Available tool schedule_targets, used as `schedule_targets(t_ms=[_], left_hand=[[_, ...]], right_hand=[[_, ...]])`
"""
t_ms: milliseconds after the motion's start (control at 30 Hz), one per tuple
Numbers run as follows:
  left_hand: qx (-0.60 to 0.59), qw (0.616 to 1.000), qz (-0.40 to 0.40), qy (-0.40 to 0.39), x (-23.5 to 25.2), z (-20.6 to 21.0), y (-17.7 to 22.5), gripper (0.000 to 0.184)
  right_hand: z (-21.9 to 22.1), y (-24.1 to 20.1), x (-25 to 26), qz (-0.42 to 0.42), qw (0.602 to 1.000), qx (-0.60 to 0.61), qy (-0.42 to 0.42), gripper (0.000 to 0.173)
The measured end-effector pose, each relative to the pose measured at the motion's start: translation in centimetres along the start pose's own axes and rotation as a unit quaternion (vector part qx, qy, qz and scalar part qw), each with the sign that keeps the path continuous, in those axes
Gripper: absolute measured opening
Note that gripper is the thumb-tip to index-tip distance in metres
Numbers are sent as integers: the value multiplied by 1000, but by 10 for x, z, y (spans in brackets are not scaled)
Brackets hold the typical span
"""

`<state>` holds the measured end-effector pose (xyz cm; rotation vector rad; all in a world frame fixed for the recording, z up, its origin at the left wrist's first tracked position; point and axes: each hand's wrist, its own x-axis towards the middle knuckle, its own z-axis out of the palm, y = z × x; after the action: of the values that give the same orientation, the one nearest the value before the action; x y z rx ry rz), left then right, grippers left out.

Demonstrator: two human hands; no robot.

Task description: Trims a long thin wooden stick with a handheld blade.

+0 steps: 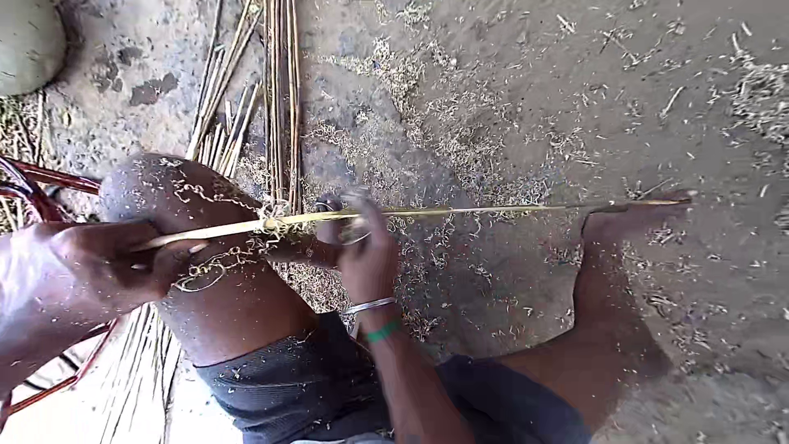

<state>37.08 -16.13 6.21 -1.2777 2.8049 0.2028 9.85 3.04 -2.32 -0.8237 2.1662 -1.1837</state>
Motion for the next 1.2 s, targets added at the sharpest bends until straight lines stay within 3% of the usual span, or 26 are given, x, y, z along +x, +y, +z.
schedule_targets(t_ms=[67,100,167,233,300,333,367,400,500,567,633,700,800,867,933,1033,1067,1133,1200], left_hand=[[-14,999,9,-33,7,-14,19,53],[-8,999,15,-33,8,-18,22,52],[1,1000,25,-9,7,-12,10,51],[13,999,34,22,1,3,-8,58],[33,998,25,37,-7,6,-12,57],[39,998,34,46,-6,1,1,58],[46,996,40,59,-2,-5,17,60],[53,995,41,73,3,-11,30,61],[53,997,26,57,6,-11,31,58],[46,998,17,50,1,0,14,55],[41,996,35,69,2,-5,16,55],[33,996,31,76,-1,2,4,57],[20,998,17,65,-14,17,-14,58],[27,996,25,82,-14,16,-7,58],[36,993,35,103,-7,15,0,59],[-5,998,42,53,-2,5,8,57],[-33,998,43,30,2,-2,23,56],[-63,997,36,-7,6,-17,49,48],[-73,996,54,-13,9,-23,62,41]], right_hand=[[35,-53,-15,-97,994,22,-41,36],[27,-47,-8,-133,989,10,-62,37],[-27,16,21,-116,988,-66,-77,34],[-111,114,68,16,986,-161,-49,38],[-193,212,104,181,970,-162,0,43],[-213,240,111,250,957,-143,33,48],[-205,235,107,252,958,-126,51,47],[-173,203,95,207,971,-113,47,44],[-23,20,7,20,999,-43,6,32],[32,-58,-21,-79,996,5,-51,38],[29,-52,-11,-142,985,9,-98,45],[-35,22,23,-110,988,-60,-85,39],[-169,171,87,132,977,-162,-37,44],[-207,231,104,271,956,-103,40,48],[-153,178,78,212,972,-86,53,44],[-19,7,-3,31,999,-11,17,37],[8,-28,-15,-28,999,14,-5,40],[22,-42,-12,-133,990,26,-50,46],[-22,14,13,-115,990,-34,-72,40]])
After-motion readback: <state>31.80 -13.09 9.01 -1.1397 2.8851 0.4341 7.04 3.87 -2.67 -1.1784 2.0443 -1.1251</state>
